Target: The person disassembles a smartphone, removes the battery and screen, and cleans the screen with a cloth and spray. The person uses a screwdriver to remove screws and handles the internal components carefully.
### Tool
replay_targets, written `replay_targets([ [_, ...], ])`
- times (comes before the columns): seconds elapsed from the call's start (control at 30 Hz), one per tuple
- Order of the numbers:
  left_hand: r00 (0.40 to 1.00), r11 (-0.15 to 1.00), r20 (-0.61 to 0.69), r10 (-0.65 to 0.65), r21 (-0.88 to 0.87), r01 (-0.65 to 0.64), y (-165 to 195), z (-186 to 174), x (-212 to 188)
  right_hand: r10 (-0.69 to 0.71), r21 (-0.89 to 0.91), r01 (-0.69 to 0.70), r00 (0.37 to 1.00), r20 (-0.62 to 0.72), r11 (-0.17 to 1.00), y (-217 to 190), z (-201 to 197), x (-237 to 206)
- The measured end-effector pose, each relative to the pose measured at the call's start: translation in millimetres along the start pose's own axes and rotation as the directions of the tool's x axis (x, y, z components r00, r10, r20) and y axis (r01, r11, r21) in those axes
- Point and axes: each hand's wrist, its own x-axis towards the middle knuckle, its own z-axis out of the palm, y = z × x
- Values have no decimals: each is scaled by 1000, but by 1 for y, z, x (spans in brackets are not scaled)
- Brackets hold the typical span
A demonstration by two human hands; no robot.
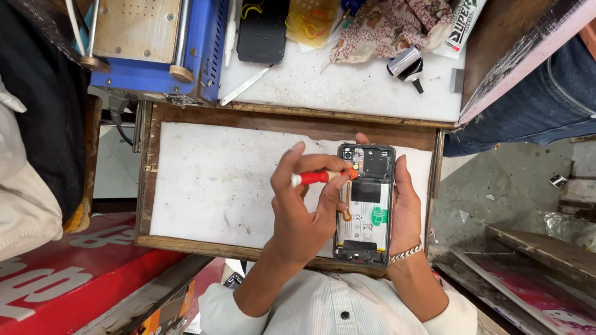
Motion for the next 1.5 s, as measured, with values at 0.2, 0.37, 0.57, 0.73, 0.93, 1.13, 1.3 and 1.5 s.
replay_targets([
  [0.2, 994, 994, 57, 94, 57, -97, -8, -6, -11, -50, -72, 50, 999, -3, 996, 3, 17, -7],
  [0.37, 992, 995, 108, 72, 54, -78, -2, -7, -5, -52, 30, 51, 998, 26, 998, 3, 22, -10],
  [0.57, 961, 970, 206, 182, 124, -210, 18, -11, 3, -90, -124, 85, 995, -38, 989, 6, 22, -13],
  [0.73, 981, 994, 196, 11, 103, -31, 25, -13, 9, -125, 55, 116, 966, 228, 992, 9, 17, -18],
  [0.93, 987, 956, 136, 84, 268, -119, 34, -10, 10, -138, -60, 140, 990, 41, 988, 11, 18, -20],
  [1.13, 993, 952, 107, 57, 293, -86, 47, -14, 12, -138, -118, 147, 987, 87, 982, 11, 26, -24],
  [1.3, 987, 979, 141, 82, 176, -107, 52, -15, 15, -156, -54, 161, 984, 89, 985, 9, 31, -24],
  [1.5, 997, 955, 70, 41, 290, -60, 51, -15, 13, -143, -123, 141, 990, -2, 982, 10, 31, -25],
])
